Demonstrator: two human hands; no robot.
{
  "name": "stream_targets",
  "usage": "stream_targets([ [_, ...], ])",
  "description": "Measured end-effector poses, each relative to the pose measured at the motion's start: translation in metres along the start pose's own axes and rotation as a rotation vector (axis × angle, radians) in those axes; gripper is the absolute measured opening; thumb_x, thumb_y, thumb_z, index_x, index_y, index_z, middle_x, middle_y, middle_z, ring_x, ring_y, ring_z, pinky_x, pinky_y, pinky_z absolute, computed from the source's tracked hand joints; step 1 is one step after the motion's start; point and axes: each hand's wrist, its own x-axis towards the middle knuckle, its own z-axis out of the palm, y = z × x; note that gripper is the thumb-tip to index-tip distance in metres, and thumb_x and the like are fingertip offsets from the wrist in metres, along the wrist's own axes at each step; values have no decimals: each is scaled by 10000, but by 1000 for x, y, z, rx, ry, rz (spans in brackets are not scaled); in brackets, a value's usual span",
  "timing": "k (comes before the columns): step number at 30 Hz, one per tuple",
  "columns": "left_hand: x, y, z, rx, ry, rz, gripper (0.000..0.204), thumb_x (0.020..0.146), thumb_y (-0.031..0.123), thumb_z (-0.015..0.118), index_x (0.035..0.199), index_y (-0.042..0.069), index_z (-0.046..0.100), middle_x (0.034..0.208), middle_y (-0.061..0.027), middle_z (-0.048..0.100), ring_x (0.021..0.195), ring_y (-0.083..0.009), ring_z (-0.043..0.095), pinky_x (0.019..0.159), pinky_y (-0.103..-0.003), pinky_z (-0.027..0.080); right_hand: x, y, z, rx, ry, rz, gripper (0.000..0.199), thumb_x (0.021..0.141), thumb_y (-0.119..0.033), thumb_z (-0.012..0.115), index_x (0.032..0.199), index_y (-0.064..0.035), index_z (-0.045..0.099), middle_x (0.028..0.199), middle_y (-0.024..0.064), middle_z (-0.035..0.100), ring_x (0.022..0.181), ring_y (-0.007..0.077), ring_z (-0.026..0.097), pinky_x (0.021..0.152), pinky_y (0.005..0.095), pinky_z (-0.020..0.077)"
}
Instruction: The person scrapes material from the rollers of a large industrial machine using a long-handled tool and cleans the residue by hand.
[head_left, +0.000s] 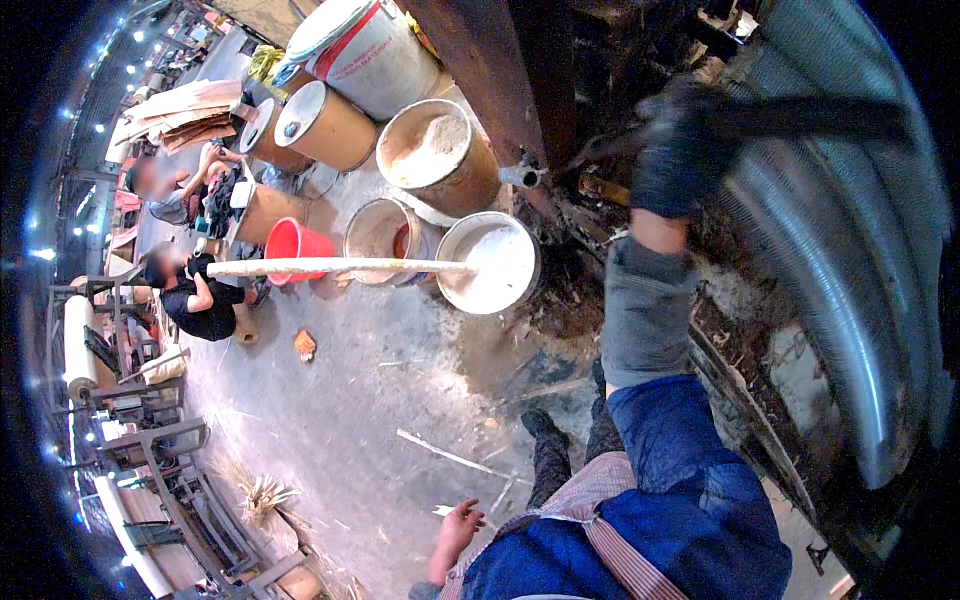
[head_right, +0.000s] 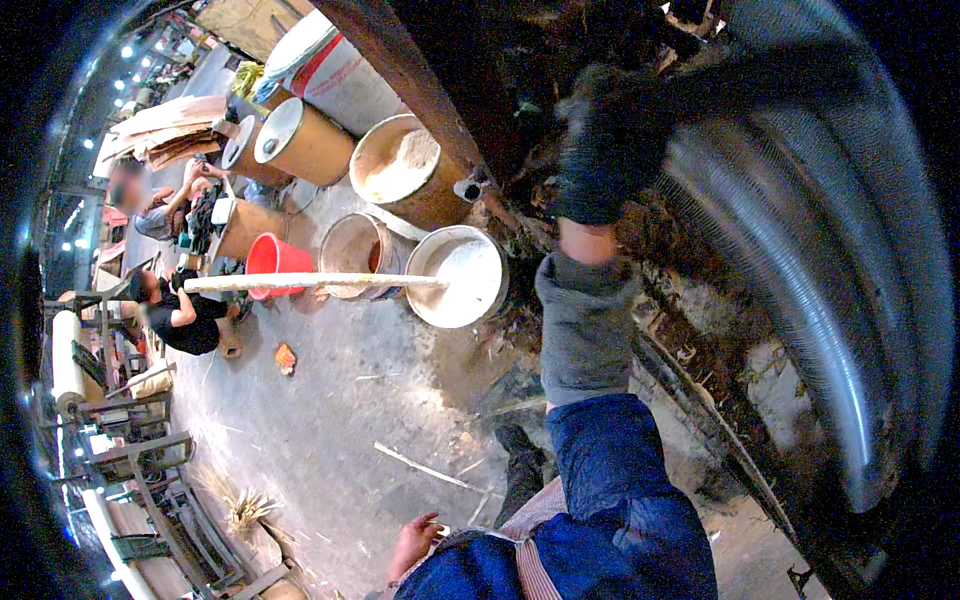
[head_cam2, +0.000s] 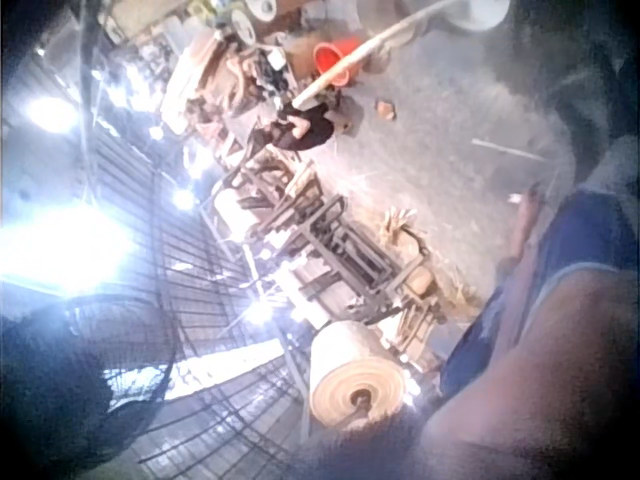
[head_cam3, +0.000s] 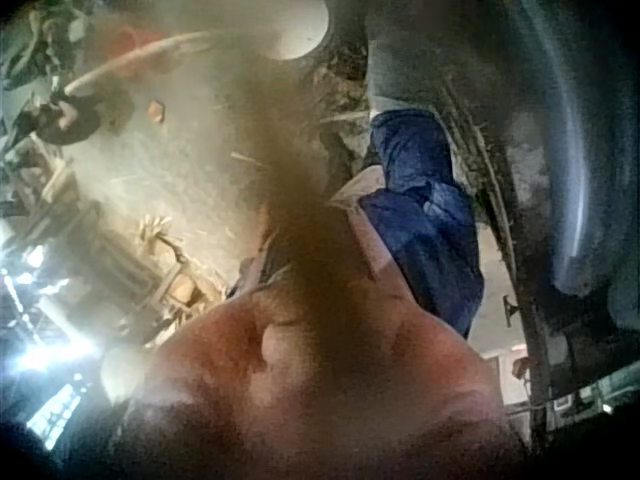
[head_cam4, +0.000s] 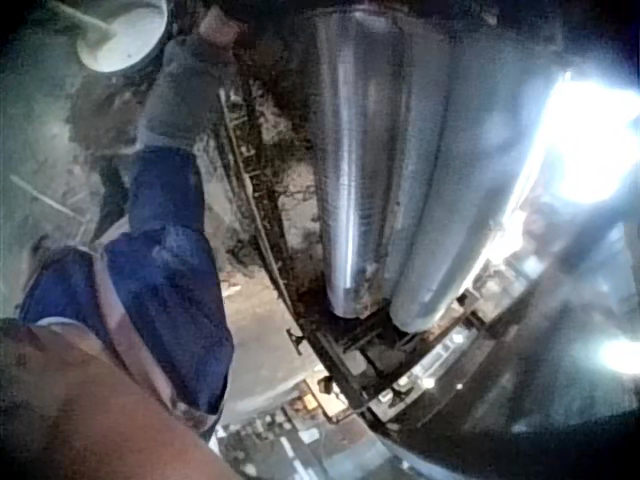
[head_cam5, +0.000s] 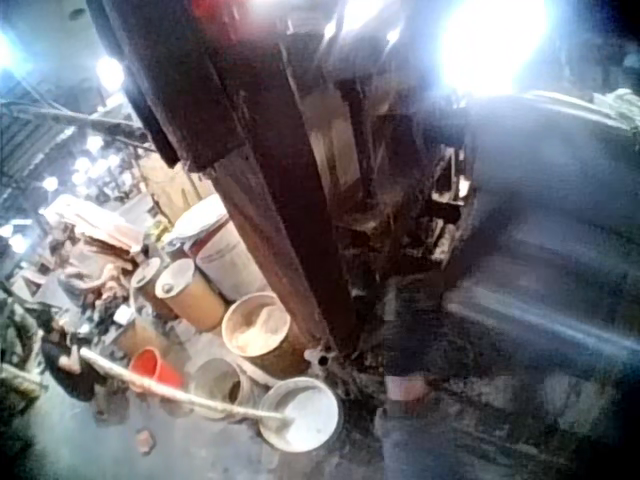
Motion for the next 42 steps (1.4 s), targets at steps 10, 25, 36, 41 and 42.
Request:
stream_targets([
  [10, 3, 10, 7, 11, 11, 7, 355, 844, 76, 514, 1192, 7, 520, 879, -124, 660, 730, -175, 647, 625, -285, 518, -8, -26, -1, 437, 201, -67, 155, 836, -114, 609, 955, -27, 561, 879, 87, 598, 751, 197, 536, 697, 330, 472],
  [25, 22, -26, 7, -79, -11, -8, 340, 853, 73, 501, 1187, 19, 527, 865, -116, 654, 712, -163, 643, 605, -279, 513, -39, -52, 1, 444, 288, -232, 146, 833, -110, 615, 942, -32, 557, 867, 81, 590, 766, 194, 545, 705, 328, 480],
  [36, 16, -15, 2, -105, -31, 35, 361, 847, 64, 494, 1203, 9, 509, 853, -106, 656, 680, -156, 637, 603, -271, 511, -48, -49, 17, 431, 244, -171, 140, 830, -108, 619, 932, -36, 555, 859, 76, 585, 777, 192, 551, 710, 327, 486],
  [41, 28, -26, 0, -72, -33, 23, 361, 851, 64, 487, 1206, 1, 503, 861, -109, 657, 686, -157, 639, 606, -270, 509, -44, 11, 47, 249, 201, -115, 138, 828, -107, 621, 927, -38, 553, 855, 74, 582, 782, 191, 554, 712, 326, 489],
  [42, 27, -27, 1, -79, -40, 18, 358, 851, 63, 485, 1202, -2, 505, 862, -110, 657, 688, -158, 640, 607, -271, 508, -39, 9, 47, 229, 186, -104, 138, 828, -107, 622, 926, -39, 553, 854, 74, 582, 783, 191, 555, 713, 326, 489],
])
